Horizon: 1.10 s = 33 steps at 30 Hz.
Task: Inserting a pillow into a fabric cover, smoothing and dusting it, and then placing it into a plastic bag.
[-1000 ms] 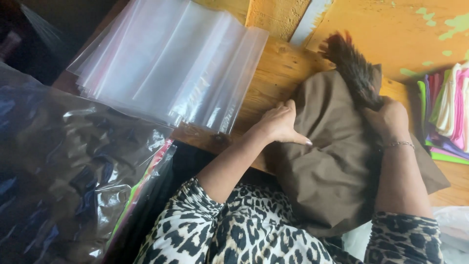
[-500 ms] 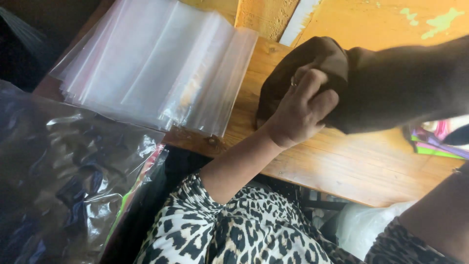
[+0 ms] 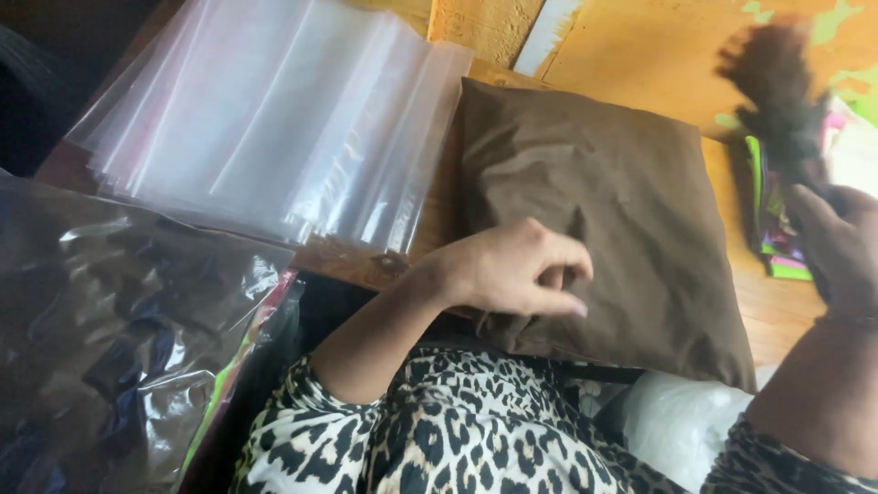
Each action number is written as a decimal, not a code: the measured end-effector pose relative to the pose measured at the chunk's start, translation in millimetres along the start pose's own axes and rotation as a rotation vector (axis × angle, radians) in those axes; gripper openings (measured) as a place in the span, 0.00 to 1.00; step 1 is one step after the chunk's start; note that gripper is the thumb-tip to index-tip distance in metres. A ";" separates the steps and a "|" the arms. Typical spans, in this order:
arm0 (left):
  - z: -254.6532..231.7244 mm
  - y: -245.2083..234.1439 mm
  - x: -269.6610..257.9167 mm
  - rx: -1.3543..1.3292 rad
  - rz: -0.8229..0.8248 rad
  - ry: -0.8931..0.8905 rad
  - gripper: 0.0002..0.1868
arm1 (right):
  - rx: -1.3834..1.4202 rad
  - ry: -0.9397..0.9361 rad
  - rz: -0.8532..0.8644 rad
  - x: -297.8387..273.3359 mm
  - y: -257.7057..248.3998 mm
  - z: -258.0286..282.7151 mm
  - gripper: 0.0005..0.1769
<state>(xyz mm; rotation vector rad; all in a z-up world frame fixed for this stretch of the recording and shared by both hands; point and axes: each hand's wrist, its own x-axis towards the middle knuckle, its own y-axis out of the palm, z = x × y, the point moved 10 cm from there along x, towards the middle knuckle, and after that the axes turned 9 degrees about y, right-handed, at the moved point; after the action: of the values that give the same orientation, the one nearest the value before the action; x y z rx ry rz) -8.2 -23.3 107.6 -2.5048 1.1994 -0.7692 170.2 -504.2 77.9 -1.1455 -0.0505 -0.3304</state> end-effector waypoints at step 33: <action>129.5 -11.2 -8.0 0.880 -0.285 -0.220 0.30 | -0.594 0.145 -0.014 -104.0 108.7 131.7 0.25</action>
<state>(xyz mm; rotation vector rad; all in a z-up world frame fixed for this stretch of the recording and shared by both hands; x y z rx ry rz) 67.8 -9.4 2.8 -1.9355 0.2986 -0.8186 119.1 -321.4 15.0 -1.7045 0.1785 -0.4562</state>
